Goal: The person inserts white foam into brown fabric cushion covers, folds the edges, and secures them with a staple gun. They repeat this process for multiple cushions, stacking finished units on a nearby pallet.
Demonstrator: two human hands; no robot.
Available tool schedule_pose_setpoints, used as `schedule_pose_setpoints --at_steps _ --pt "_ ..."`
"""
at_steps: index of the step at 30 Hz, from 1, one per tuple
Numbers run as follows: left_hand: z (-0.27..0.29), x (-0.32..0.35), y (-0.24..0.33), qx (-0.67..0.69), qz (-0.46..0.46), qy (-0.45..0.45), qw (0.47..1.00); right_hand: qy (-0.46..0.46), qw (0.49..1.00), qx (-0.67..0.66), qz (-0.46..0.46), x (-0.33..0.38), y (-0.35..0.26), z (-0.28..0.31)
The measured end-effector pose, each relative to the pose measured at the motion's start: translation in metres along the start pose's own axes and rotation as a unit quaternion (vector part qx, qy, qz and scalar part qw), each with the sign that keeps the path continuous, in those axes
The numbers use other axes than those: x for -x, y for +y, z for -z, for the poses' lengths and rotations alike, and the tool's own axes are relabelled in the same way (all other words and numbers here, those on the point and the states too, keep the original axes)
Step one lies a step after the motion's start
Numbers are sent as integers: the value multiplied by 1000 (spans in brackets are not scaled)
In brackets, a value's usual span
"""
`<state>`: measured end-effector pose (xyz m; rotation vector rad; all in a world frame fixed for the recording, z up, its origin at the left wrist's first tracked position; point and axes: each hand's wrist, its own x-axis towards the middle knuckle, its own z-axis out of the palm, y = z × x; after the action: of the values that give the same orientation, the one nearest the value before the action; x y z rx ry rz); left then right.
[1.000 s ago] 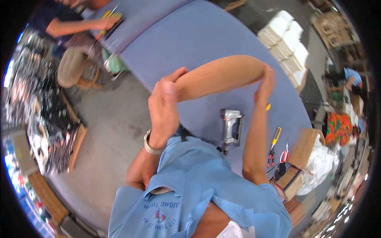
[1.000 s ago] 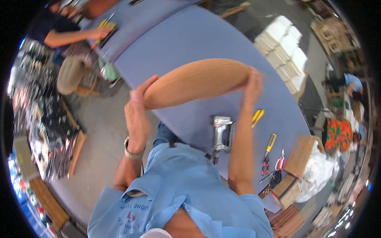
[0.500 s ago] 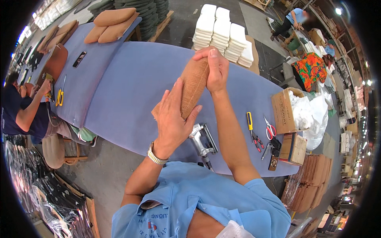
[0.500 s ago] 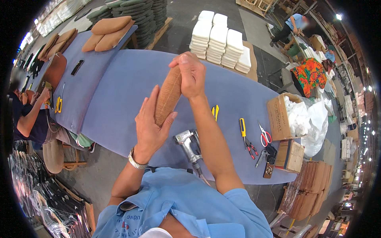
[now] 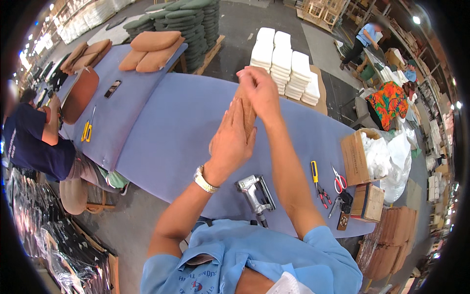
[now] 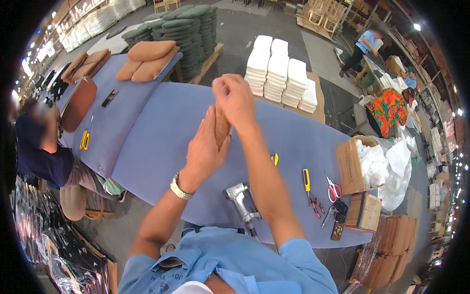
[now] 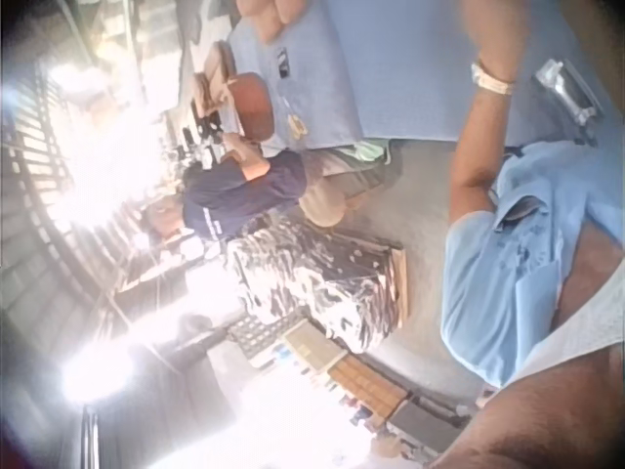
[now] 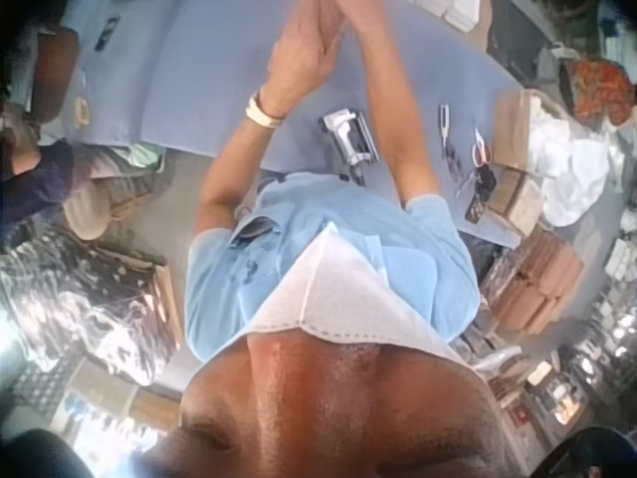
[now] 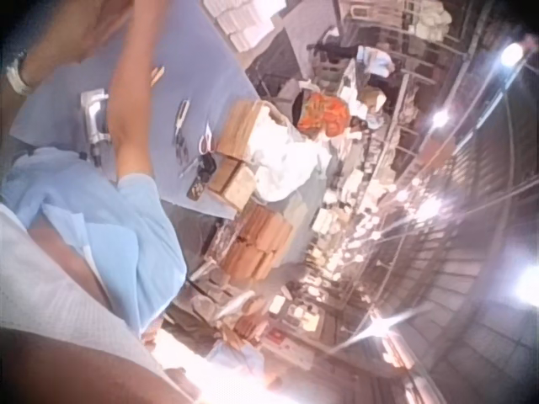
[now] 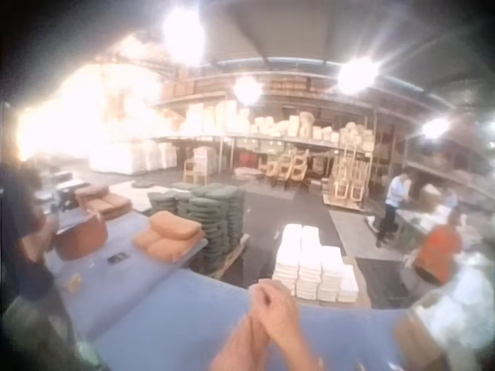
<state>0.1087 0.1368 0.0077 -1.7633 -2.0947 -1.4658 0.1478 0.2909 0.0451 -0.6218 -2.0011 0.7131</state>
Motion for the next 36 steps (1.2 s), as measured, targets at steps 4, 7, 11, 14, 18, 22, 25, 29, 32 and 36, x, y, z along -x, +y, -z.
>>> schedule_pose_setpoints --at_steps 4,7,11,14,18,22,25,29,32,36 --pt "4 -9 1 37 -11 -50 998 -18 986 148 79 27 -33 -11" --pt "12 -17 7 119 1 -91 989 -34 996 64 46 14 -8 2" --pt "18 7 -27 401 62 -140 903 -44 996 -9 -72 -2 23 23" --pt "26 34 -39 402 141 -106 898 -51 985 -69 -147 0 29 35" --pt "-9 65 -47 197 74 -68 975 -71 982 -91 -147 5 27 32" --pt "-18 68 -50 226 101 -12 969 -63 984 -102 -131 8 19 29" --pt "-19 72 -67 190 93 25 977 -63 979 -135 -137 11 22 26" --pt "-10 68 -59 177 173 71 966 -67 966 -194 -154 11 21 30" --pt "7 54 -59 143 152 125 970 -82 957 -230 -157 13 5 38" --pt "56 20 -26 82 72 130 985 -5 943 -300 -145 20 -48 52"
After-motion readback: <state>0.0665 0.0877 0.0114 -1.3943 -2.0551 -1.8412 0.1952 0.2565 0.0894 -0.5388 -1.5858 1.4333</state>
